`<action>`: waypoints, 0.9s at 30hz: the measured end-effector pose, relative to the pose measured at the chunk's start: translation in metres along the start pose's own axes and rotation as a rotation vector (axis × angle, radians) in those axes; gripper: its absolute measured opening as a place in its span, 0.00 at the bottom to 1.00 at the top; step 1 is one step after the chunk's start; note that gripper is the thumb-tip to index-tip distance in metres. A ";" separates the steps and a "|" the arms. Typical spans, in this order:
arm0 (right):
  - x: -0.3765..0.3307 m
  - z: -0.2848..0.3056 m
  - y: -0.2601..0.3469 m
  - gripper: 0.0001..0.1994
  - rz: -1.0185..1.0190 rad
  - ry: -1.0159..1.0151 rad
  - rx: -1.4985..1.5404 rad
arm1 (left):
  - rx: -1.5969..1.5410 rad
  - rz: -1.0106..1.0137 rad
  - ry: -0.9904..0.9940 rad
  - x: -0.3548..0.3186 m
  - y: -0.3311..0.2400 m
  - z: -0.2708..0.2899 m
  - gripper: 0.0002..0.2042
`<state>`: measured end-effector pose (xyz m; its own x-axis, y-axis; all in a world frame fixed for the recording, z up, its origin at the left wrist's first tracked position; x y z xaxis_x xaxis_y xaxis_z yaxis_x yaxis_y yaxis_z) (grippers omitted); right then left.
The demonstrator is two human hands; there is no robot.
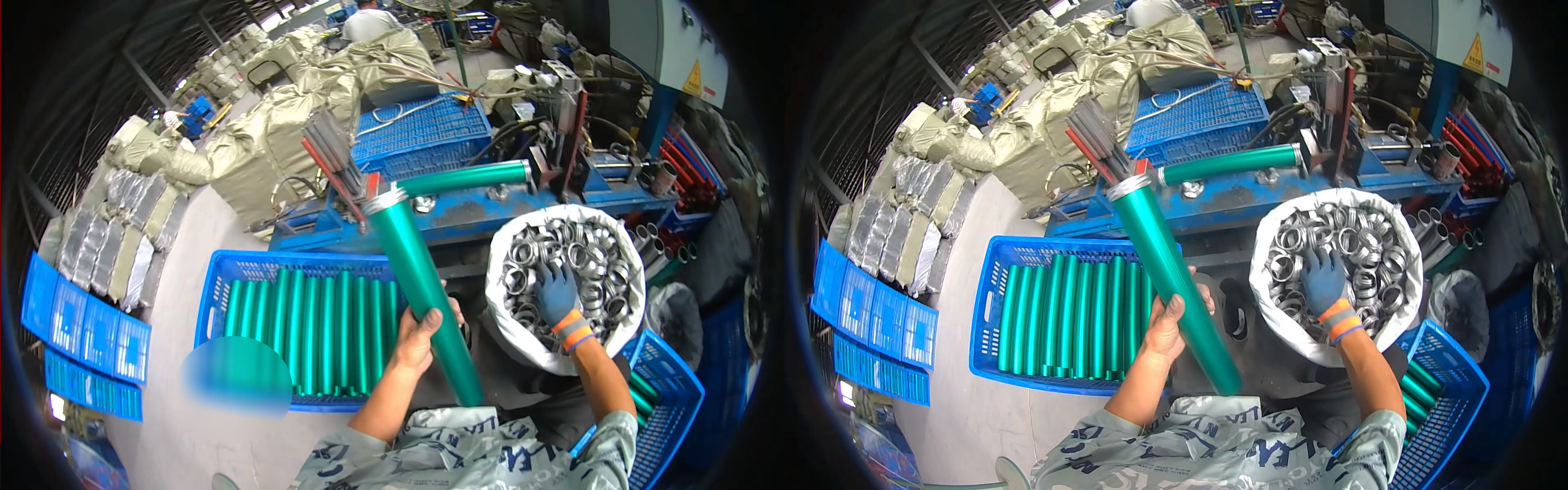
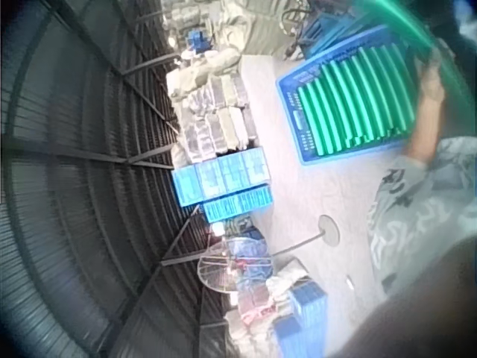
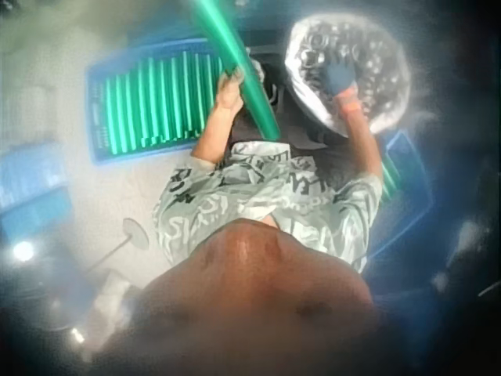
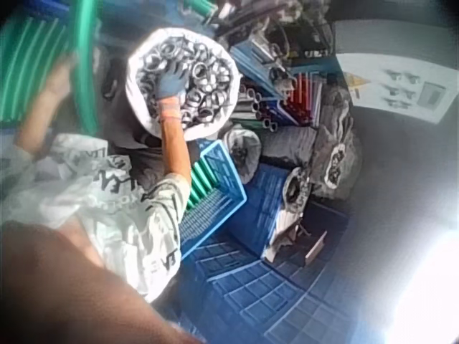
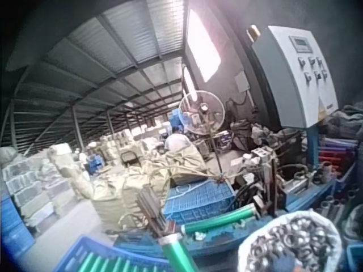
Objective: The recorder is assembling metal rings onto green cylindrical tubes in an industrial setting.
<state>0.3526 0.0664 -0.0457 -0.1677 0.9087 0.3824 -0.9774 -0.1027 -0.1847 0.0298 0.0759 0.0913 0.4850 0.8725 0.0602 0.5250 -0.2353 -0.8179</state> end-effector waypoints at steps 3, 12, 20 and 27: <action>-0.008 0.002 0.003 0.19 -0.028 0.163 0.069 | -0.062 -0.019 -0.244 -0.011 0.001 0.017 0.41; -0.116 -0.024 -0.011 0.20 -0.999 -0.257 2.502 | -0.185 0.084 -0.190 -0.004 0.037 0.028 0.31; -0.100 0.091 -0.009 0.40 -0.533 -0.344 2.892 | -0.178 0.029 -0.245 0.010 0.075 0.011 0.29; -0.102 0.100 -0.028 0.57 -0.547 -0.200 2.073 | -0.186 -0.099 -0.321 0.004 0.067 0.005 0.29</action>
<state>0.3843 -0.0634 0.0110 0.2325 0.9638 0.1309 0.4044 -0.2182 0.8882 0.0635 0.0660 0.0337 0.1975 0.9776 -0.0724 0.6904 -0.1911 -0.6977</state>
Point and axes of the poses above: each hand's wrist, its own x-axis towards the middle knuckle, its own z-axis out of the back of the hand, y = z × x, the point moved 9 cm from there along x, towards the middle knuckle, and after that the axes turned 6 degrees about y, right-handed, at the moved point
